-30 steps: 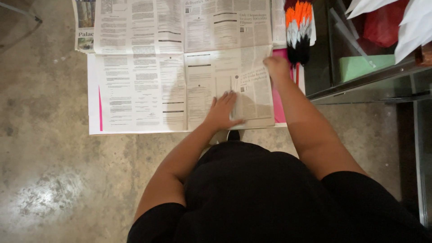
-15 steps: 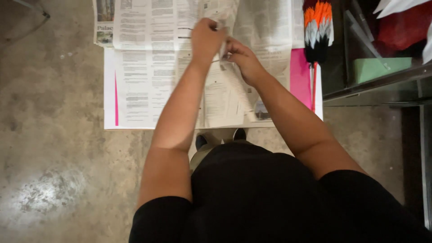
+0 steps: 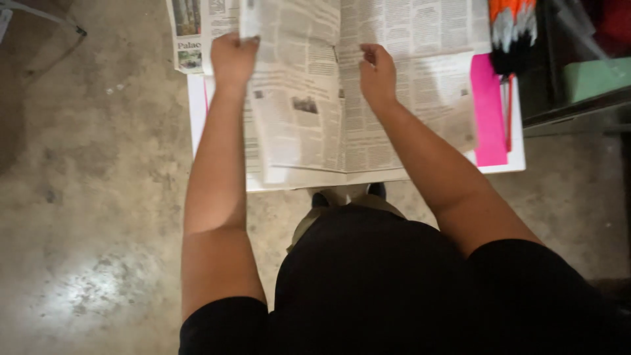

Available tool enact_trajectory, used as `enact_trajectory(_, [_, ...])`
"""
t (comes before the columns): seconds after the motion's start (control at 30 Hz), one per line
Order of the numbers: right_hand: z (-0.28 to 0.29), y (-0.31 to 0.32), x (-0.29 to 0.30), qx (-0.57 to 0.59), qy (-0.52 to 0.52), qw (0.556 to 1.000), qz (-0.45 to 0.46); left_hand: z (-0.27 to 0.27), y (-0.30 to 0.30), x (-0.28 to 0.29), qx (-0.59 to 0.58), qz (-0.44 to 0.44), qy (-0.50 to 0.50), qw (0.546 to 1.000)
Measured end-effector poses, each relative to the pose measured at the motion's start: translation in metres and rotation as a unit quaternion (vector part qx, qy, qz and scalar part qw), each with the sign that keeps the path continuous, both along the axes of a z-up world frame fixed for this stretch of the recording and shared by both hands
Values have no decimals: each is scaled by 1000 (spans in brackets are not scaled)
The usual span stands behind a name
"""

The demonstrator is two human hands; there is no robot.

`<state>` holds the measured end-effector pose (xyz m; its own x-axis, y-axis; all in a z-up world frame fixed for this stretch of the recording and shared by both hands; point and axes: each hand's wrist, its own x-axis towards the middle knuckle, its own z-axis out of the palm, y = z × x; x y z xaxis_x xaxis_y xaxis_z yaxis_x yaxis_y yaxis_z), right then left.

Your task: Dusting and flipping through newspapers on a desk.

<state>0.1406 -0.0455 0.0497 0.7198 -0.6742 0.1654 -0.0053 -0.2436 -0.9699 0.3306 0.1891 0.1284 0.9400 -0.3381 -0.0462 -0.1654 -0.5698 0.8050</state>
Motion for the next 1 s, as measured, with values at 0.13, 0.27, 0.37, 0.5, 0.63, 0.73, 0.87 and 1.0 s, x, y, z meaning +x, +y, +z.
enact_trajectory(0.13, [-27,1,7,-163,189,964,93,-48,61,52,-11,18,-26,999])
enact_trajectory(0.27, [-23,23,21,-230,334,897,177,-84,93,84,79,29,3,996])
enact_trajectory(0.37, [-33,39,26,-306,412,840,176,-103,112,95,102,-10,-7,995])
enact_trajectory(0.5, [-39,49,29,-314,425,836,149,-148,129,105,107,-14,-3,994])
enact_trajectory(0.63, [-34,54,29,-350,471,794,158,-144,124,88,143,34,121,982])
enact_trajectory(0.73, [-41,55,26,-362,455,801,141,-174,116,91,199,81,81,973])
enact_trajectory(0.87, [-74,47,23,-396,434,796,146,-174,61,100,543,91,-267,791])
enact_trajectory(1.0, [-56,52,14,-404,371,823,144,-108,-57,31,276,-168,-214,922])
